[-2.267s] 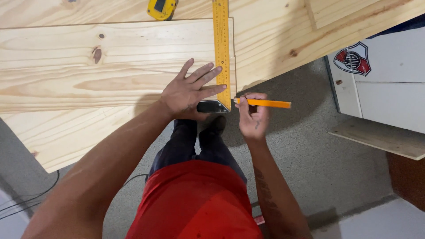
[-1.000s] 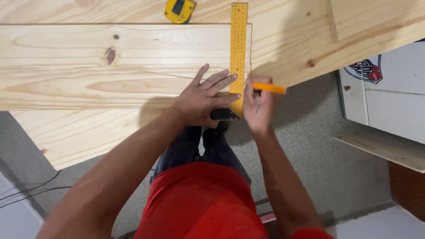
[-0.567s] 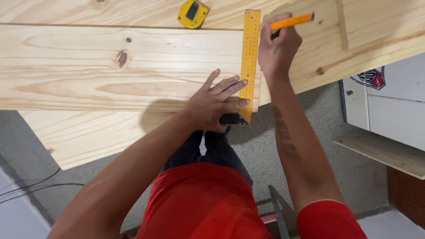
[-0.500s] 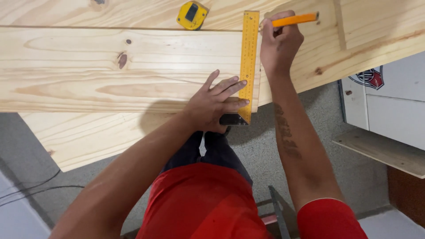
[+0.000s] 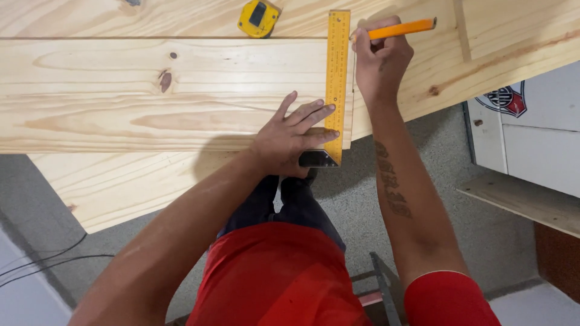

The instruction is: The person measures and marks a wooden plank using a tape measure, a square ruler, and a pencil. They draw lines on the wood to indicate cut lines or dimensions.

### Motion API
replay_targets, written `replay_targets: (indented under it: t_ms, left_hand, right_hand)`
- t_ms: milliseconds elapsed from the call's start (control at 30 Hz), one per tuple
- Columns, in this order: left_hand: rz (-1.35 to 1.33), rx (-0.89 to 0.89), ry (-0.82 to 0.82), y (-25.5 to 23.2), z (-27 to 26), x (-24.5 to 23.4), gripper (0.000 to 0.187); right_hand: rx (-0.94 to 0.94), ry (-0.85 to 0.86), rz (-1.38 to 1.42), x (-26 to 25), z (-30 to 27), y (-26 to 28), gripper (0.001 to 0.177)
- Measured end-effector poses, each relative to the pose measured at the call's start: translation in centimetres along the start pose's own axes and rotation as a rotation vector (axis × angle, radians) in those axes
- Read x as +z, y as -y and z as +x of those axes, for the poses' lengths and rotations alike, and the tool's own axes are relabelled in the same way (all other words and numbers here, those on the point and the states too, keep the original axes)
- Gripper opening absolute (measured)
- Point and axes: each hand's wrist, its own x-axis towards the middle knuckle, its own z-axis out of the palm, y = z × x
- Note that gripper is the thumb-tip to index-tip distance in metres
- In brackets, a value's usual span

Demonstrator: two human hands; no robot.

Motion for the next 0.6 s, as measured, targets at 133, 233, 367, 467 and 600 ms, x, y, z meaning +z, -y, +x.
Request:
replay_targets:
  t_ms: [133, 233, 367, 467, 600]
  left_hand:
    - [0.017, -0.012, 0.013, 0.0, 0.0, 0.1, 0.101]
    - [0.003, 0.002, -0.032, 0.0, -0.1, 0.2, 0.097]
    - [0.013, 0.003, 0.118, 0.3, 0.0, 0.0, 0.116]
    - [0.025, -0.002, 0.085, 0.3, -0.1, 0.1, 0.112]
    - [0.058, -0.021, 0.157, 0.3, 0.4, -0.1, 0.114]
  right_hand:
    - [-0.062, 0.022, -0.069, 0.0, -0.5, -1.2, 0.016]
    - [-0.215, 0.052, -0.130, -0.2, -0.4, -1.4, 0.017]
    - [-0.245, 0.081, -0.181, -0.6, -0.3, -1.4, 0.013]
    - [-0.150, 0.130, -0.178, -1.1, -1.5, -1.0, 0.019]
    - [-0.120, 0.247, -0.276, -3.0, -6.2, 0.9, 0.016]
